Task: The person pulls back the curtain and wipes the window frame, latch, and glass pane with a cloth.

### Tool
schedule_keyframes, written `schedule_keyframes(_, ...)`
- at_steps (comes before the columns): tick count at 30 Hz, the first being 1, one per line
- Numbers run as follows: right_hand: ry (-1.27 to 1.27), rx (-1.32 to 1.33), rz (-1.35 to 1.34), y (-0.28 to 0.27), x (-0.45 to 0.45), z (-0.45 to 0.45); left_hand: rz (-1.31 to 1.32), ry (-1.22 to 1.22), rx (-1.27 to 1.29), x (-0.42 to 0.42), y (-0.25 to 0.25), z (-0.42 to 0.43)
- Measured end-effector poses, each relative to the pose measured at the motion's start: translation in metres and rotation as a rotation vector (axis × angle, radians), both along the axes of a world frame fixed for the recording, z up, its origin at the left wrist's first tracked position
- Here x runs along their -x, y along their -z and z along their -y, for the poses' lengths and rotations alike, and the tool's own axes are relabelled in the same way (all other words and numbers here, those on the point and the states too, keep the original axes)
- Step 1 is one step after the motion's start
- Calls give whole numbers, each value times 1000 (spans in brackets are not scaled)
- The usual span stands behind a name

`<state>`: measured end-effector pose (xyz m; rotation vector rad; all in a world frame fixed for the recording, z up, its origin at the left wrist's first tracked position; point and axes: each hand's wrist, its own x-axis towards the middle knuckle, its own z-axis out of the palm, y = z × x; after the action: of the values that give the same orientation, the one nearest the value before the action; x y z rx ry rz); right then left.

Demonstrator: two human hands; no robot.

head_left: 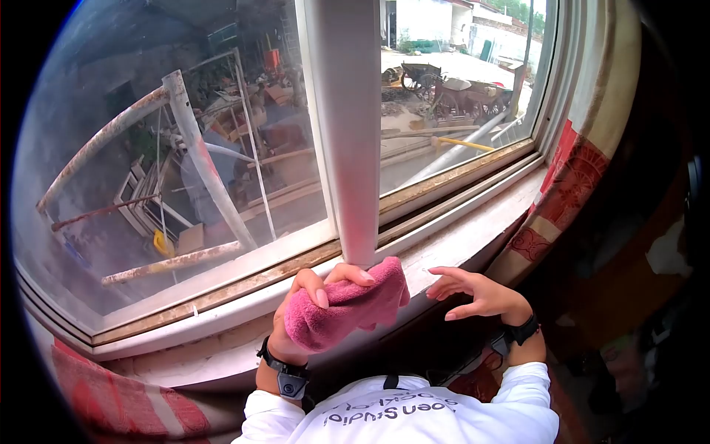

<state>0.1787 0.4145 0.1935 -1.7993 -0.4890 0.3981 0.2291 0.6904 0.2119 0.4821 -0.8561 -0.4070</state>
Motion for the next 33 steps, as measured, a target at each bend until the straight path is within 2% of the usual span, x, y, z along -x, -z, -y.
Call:
schedule_keyframes(3, -32, -76, -39, 21, -18, -5, 17, 18, 43, 5, -17, -8)
schedule_keyframes(5, -92, -255, -202, 38, -29, -15, -72, 149, 56, 6, -26, -15)
schedule_keyframes(7, -266, -270, -336, 51, -37, -37, -122, 211, 112, 4, -22, -18)
schedule_keyframes(8, -389, -142, -372, 54, -40, -45, -106, 204, 105, 1, -20, -20)
schedule_keyframes(9, -525, -183, -285, 71, -45, -54, -87, 200, 96, -2, -18, -22)
schedule_keyframes(11, -613, -382, -465, 78, -41, -56, -49, 149, 91, -6, -12, -26)
schedule_keyframes(12, -624, -378, -466, 77, -43, -54, -89, 146, 131, -7, -9, -29)
schedule_keyframes(13, -545, -392, -397, 76, -43, -52, -132, 147, 170, -6, -7, -32)
schedule_keyframes(14, -465, -405, -324, 73, -45, -51, -129, 33, 132, -2, -10, -36)
schedule_keyframes(15, -382, -482, -344, 64, -44, -52, -131, 28, 131, 2, -12, -37)
schedule_keyframes(16, -353, -546, -353, 55, -45, -53, -378, 115, 288, 6, -12, -38)
schedule_keyframes(18, -373, -759, -361, 44, -49, -59, -612, 173, 436, 11, -6, -38)
schedule_keyframes(19, -378, -758, -359, 41, -49, -64, -722, 191, 516, 13, -4, -39)
schedule_keyframes(21, -353, -871, -341, 31, -43, -71, -674, 156, 507, 12, 6, -35)
schedule_keyframes(22, -351, -825, -343, 25, -40, -75, -784, 185, 573, 14, 3, -31)
schedule_keyframes(23, -352, -826, -344, 19, -38, -78, -740, 220, 485, 9, 6, -30)
schedule_keyframes(25, -259, -445, -369, 4, -33, -82, -741, 64, 297, 7, 2, -27)
schedule_keyframes(27, -247, -508, -422, -5, -27, -83, -694, 21, 257, 5, 5, -31)
schedule_keyframes(29, -276, -712, -397, -5, -25, -76, -648, -20, 225, 2, 9, -33)
schedule_keyframes(31, -220, -756, -392, -12, -19, -73, -600, -11, 161, 3, 14, -31)
schedule_keyframes(32, -196, -792, -279, -12, -17, -69, -628, 13, 132, 8, 13, -25)
schedule_keyframes(33, -170, -824, -167, -12, -15, -64, -648, 156, 189, 5, 21, -21)
